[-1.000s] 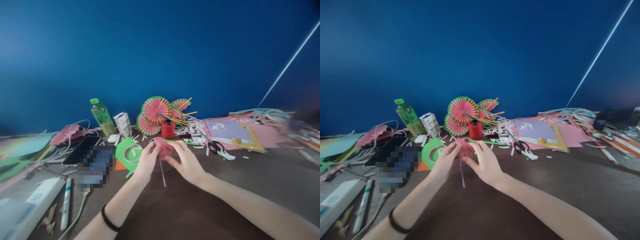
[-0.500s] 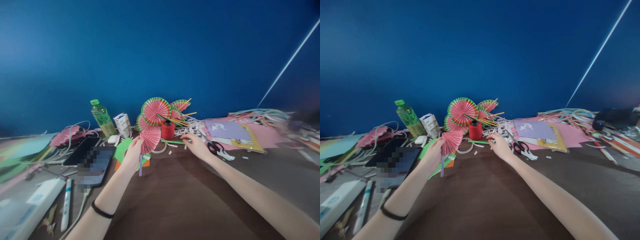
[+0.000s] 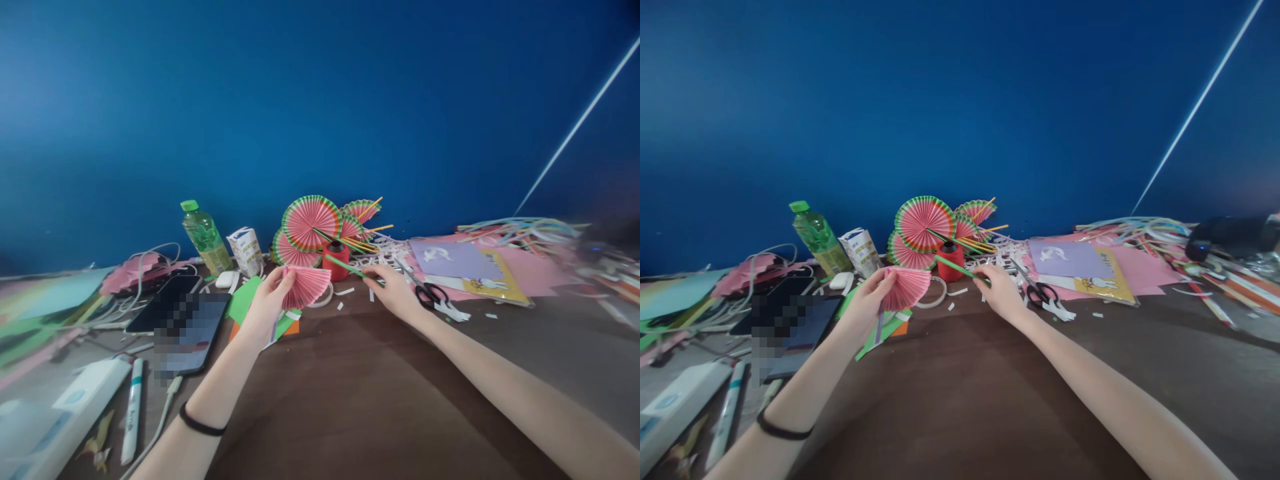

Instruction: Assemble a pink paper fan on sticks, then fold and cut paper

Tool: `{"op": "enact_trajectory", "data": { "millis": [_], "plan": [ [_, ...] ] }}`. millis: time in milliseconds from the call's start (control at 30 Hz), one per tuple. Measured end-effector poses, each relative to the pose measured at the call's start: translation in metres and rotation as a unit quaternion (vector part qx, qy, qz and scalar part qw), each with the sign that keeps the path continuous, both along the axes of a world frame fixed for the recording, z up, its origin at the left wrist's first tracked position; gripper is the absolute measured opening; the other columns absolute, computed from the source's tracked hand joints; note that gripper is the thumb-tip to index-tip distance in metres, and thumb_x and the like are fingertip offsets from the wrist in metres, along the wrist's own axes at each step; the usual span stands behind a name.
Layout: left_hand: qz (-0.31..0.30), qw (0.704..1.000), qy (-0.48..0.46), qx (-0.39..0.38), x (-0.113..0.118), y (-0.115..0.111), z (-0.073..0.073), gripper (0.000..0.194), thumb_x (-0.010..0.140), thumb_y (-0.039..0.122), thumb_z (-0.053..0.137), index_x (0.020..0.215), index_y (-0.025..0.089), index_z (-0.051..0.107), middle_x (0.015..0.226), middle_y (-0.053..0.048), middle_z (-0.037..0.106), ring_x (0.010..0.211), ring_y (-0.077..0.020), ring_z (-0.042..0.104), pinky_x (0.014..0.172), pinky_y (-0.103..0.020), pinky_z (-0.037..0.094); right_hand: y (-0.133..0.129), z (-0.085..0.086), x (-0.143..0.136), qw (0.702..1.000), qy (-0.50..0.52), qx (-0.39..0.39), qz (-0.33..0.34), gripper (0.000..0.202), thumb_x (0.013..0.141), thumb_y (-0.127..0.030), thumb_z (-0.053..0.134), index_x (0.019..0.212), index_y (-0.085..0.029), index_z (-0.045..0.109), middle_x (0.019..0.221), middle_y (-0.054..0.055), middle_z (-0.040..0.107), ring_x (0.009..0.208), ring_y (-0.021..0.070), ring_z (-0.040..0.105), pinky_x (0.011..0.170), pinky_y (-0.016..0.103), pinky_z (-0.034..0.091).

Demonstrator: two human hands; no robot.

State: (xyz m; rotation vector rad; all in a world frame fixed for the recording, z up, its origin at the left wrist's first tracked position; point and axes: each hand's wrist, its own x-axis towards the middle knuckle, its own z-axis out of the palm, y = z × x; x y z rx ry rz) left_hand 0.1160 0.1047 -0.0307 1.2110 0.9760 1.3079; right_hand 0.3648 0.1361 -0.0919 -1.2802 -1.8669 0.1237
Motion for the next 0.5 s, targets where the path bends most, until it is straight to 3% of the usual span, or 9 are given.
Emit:
{"op": "enact_trajectory", "data": {
  "millis": [167,333,500],
  "plan": [
    [0.024,0.994,0.087,0.063,-0.007,0.003,0.0,0.031,0.072,0.044,0.063,0.088,0.017,0.062,0.081,-0.001,0.064,0.075,-0.0148,0.058,0.065,-0.02,0.045,-0.018,0.028,-0.009,0.988,0.141,-0.014,0.067,0.024,0.083,-0.027,0.051,0.104,-0.02,0.059,0.088,0.005,0.062,0.078,0.0183,0.059,0.07,0.033,0.049],
    [0.046,0.981,0.164,0.092,-0.012,0.005,0.003,0.034,0.071,0.045,0.062,0.091,0.017,0.064,0.079,-0.003,0.065,0.073,-0.0182,0.058,0.061,-0.022,0.045,-0.039,0.047,-0.019,0.981,0.119,0.008,0.153,0.031,0.087,-0.028,0.048,0.117,-0.027,0.057,0.092,0.005,0.056,0.078,0.0164,0.056,0.067,0.031,0.049],
    [0.04,0.971,0.205,0.12,-0.012,0.004,0.008,0.03,0.073,0.041,0.061,0.092,0.018,0.066,0.08,-0.003,0.066,0.073,-0.019,0.059,0.063,-0.023,0.045,-0.047,0.05,-0.025,0.974,0.054,0.044,0.215,0.035,0.088,-0.018,0.045,0.119,-0.03,0.056,0.089,0.004,0.054,0.082,0.0151,0.053,0.074,0.031,0.046]
  ]
}}
